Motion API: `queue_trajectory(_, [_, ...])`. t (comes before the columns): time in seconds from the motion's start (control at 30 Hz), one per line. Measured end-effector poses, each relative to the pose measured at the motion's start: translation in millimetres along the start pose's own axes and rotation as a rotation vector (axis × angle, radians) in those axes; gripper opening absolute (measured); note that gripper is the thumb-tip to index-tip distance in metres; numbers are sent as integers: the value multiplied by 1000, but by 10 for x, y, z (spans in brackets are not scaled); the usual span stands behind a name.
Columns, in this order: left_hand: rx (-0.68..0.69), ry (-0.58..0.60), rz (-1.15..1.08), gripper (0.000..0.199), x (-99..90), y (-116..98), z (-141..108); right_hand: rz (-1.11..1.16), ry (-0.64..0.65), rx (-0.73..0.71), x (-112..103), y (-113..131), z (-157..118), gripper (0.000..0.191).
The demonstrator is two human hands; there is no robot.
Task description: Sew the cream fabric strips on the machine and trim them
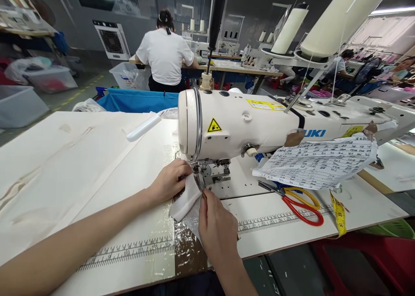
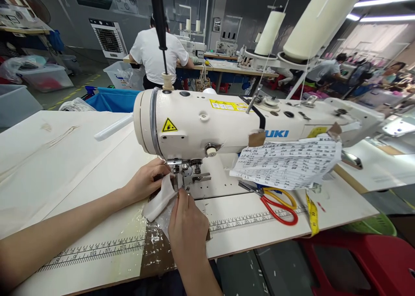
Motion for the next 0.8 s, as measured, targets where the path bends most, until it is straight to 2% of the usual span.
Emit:
queue_trajectory(0.1, [104, 42, 92, 20, -12, -40, 13, -24, -18, 9, 20, 17, -6, 40])
queue_trajectory(0.2, [155, 137, 155, 22, -66, -90, 19, -24, -42, 36, -10, 24, -75, 40])
queue_trajectory(0.33, [209, 290, 179, 27, -160, -187, 0, 92, 19, 50, -163, -20, -339, 34])
queue_trajectory(0.43, [187, 364, 241, 31, -164, -283, -25, 191, 73, 116, -275, -86, -600, 30])
queue_trajectory(0.57, [126, 358, 311, 31, -64, -408, -73, 181, 96, 117, -336, -150, -804, 33])
queue_trajectory(0.7, [65, 309, 331, 36, 21, -484, -141, 126, 68, 56, -346, -182, -836, 38])
queue_trajectory(0.8, [71, 290, 295, 40, 11, -496, -179, 81, 53, 29, -362, -216, -836, 39])
Point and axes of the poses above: each hand's wrist, its own z-axis towards the middle knuckle, its own x-axis out of the palm, y = z × x, the point moved 1 cm from there along z, towards the middle knuckle, and after that the axes turned 11 degrees about x, right-handed, at the moved point
